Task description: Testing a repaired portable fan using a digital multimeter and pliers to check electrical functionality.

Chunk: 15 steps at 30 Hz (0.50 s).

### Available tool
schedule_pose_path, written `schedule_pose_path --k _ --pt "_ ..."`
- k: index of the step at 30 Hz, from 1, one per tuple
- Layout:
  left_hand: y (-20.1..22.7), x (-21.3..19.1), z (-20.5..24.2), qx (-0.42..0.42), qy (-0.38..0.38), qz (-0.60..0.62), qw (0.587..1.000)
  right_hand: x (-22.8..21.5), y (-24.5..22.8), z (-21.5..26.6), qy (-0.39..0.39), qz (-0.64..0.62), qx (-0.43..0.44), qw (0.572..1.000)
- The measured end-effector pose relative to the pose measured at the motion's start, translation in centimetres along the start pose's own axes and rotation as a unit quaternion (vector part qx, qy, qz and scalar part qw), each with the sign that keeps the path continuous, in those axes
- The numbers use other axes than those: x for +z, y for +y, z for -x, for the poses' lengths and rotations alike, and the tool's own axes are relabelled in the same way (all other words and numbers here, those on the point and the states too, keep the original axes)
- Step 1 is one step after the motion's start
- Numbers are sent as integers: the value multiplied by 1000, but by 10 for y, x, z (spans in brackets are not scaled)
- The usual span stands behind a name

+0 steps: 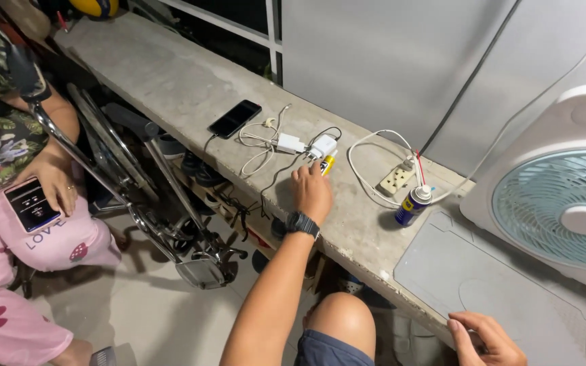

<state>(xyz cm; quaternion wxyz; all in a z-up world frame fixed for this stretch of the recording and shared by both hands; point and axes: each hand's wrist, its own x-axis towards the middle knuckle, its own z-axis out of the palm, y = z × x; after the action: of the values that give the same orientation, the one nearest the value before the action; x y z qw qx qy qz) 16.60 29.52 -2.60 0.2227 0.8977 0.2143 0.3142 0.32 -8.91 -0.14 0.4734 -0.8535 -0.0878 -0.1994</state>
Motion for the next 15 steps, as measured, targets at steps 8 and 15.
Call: schedule_pose_path --k 8,15 --pt "142 -51 210 -47 -113 485 866 -5 20 3 -22 -204 185 961" --pt "216 -57 288 -297 -361 700 540 -82 -6 23 -96 -88 -5 992"
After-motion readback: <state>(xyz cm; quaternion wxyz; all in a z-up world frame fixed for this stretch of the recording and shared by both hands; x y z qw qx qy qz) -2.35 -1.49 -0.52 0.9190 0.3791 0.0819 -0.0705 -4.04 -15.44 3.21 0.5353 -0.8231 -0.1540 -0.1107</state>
